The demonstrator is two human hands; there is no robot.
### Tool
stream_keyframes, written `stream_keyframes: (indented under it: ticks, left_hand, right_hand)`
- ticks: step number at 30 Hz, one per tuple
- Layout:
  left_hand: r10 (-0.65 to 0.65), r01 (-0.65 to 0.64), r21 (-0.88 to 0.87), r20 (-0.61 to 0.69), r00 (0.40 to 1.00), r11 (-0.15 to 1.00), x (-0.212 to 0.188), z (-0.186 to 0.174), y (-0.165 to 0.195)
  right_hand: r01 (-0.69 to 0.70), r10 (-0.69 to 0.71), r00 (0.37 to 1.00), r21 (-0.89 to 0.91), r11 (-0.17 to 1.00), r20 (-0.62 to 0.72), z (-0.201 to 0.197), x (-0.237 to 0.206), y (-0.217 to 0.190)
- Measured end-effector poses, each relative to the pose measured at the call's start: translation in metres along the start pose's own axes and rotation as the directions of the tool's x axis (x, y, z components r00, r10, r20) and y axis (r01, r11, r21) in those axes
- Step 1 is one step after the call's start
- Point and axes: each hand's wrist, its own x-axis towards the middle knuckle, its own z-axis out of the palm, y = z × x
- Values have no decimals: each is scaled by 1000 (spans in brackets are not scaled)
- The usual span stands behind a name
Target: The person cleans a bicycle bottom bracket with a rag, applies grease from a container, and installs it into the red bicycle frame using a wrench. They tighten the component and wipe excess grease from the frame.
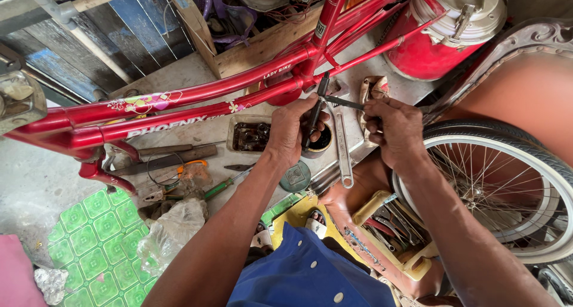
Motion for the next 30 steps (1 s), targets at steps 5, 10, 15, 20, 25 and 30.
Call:
stream_keyframes:
  ticks: [5, 10, 15, 20, 25, 30]
  left_hand:
    - [-11, 11, -7, 4, 1000, 1000, -2, 1, 0]
    - [-37, 38, -73, 11, 999, 997, -2, 2, -1]
    - [-14, 15, -51, 12, 1000, 999, -1, 1, -5]
    - [-11, 11, -61, 6, 1000, 998, -2, 0, -5]
    - [18, -18, -13, -44, 999, 1000, -5, -8, -2]
    - [73, -74, -18, -65, 995, 997, -9, -26, -2]
  right_hand:
    - [8, -12, 999, 69, 998, 51, -8, -1, -5]
    - [-18, 12, 997, 73, 997, 76, 1, -1, 2]
    - [-59, 56, 997, 56, 997, 56, 2, -2, 5]
    - [-103, 100, 994, 100, 990, 37, -12, 2, 5]
    - [57, -66, 993, -98, 994, -93, -20, 24, 28]
    - [271, -173, 961, -852, 449, 214, -4, 50, 90]
